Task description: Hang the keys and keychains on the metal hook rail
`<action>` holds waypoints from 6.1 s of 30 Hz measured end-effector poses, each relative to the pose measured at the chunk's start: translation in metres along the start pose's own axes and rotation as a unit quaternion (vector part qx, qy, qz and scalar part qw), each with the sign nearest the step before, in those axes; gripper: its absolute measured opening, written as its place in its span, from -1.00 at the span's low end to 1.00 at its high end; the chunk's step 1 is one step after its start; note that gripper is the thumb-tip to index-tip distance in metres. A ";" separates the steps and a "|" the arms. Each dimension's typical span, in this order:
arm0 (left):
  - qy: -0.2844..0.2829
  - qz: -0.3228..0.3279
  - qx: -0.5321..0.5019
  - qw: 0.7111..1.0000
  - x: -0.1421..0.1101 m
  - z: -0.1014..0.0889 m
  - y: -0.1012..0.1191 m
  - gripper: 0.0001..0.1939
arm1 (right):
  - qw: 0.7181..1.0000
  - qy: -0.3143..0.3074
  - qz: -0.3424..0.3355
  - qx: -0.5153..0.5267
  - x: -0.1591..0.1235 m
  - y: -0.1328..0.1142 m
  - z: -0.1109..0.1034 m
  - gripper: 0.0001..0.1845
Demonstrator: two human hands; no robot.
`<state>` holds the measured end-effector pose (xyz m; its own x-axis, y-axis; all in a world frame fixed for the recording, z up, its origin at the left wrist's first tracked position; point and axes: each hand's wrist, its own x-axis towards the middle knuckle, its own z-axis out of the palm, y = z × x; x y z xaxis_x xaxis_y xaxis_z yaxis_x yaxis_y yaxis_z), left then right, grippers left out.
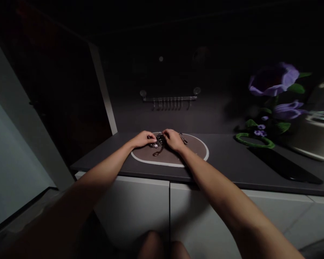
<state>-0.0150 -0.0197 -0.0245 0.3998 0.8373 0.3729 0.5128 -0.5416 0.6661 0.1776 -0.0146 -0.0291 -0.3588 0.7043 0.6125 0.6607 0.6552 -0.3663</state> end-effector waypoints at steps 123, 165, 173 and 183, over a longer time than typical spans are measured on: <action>0.256 -0.150 0.175 0.939 0.013 0.002 -0.027 -0.78 | 0.817 0.262 0.249 0.450 0.154 -0.022 0.058 -0.88; 0.103 0.048 0.211 0.971 0.006 0.018 -0.014 -0.81 | 0.993 -0.054 0.066 -0.087 -0.001 0.002 -0.004 -0.81; 0.085 0.064 0.279 0.954 0.009 0.023 -0.017 -0.70 | 0.990 -0.059 0.073 -0.102 0.003 0.001 0.001 -0.78; 0.063 0.047 0.313 0.946 0.008 0.023 -0.013 -0.77 | 0.989 -0.061 0.074 -0.113 0.007 0.000 0.002 -0.77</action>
<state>-0.0010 -0.0082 -0.0450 0.3927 0.7640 0.5119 0.8450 -0.5194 0.1270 0.1736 -0.0095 -0.0267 -0.3157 0.8246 0.4695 0.8370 0.4751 -0.2715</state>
